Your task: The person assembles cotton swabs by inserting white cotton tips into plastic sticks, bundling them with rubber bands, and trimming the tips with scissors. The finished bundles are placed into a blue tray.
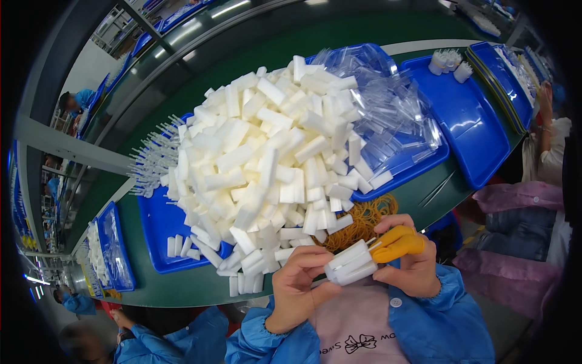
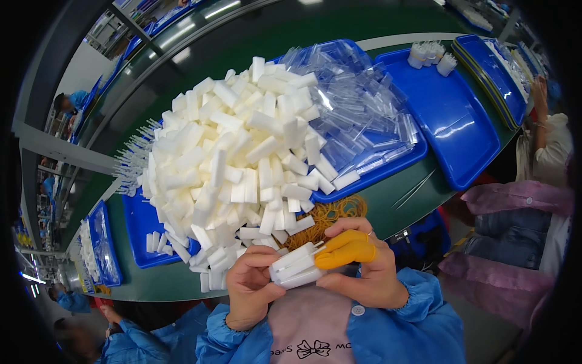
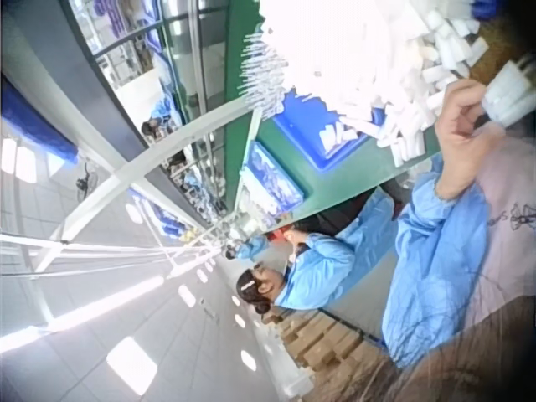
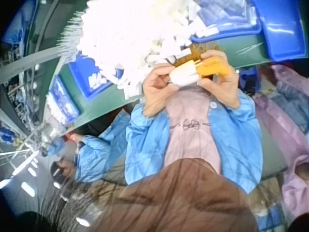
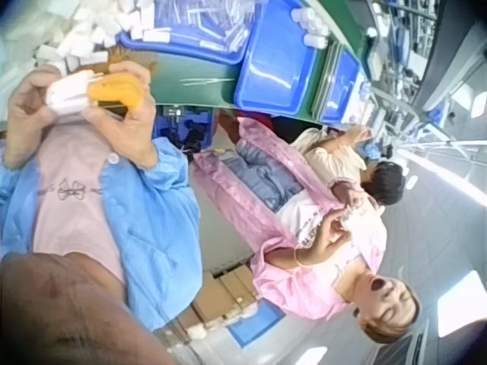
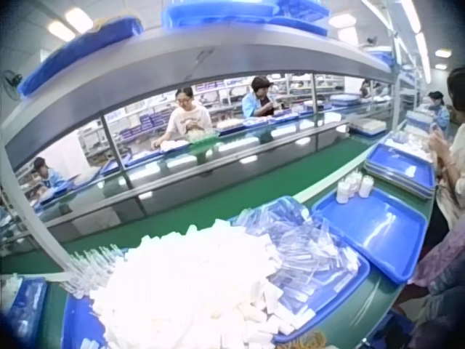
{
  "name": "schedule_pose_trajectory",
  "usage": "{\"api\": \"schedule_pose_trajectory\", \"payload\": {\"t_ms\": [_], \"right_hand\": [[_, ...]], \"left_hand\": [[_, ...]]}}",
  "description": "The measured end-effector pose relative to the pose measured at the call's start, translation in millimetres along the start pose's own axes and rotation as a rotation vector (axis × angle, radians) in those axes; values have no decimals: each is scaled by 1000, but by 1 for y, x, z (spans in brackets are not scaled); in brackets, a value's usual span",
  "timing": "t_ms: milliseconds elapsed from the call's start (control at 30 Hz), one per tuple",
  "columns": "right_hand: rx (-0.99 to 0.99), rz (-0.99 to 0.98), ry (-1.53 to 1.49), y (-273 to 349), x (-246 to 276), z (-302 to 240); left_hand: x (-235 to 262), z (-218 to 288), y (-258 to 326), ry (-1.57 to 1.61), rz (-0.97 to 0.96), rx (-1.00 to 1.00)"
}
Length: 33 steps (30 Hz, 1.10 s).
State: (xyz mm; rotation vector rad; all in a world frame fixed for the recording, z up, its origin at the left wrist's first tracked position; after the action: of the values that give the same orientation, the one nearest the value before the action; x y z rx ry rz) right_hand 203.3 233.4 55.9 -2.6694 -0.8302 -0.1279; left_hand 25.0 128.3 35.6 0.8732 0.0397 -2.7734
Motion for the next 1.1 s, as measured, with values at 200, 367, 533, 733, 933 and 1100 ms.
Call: {"api": "schedule_pose_trajectory", "payload": {"t_ms": [200,367,533,733,933,1100], "right_hand": [[70,226,619,-56,69,8],[97,26,1288,-94,99,50],[36,-89,1444,-101,92,61],[98,294,966,-79,91,45],[-76,260,-158,-35,55,8],[-77,182,-396,-15,26,-2]], "left_hand": [[2,5,0,99,77,-9],[2,2,0,129,56,-1],[2,4,1,132,60,5],[3,3,2,142,73,2],[-6,4,3,-48,46,-43],[-10,6,6,-356,-25,-181]]}}
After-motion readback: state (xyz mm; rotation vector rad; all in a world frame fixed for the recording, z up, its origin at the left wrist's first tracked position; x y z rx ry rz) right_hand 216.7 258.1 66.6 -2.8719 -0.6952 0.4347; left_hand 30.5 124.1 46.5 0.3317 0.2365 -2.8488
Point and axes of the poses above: each hand's wrist, its own y-axis away from the middle knuckle, its own x-axis out of the back of the hand, z = x × y, the point moved 2 cm from there along -y, towards the middle knuckle, and after that the axes turned 6 degrees about y, right-handed, at the moved point
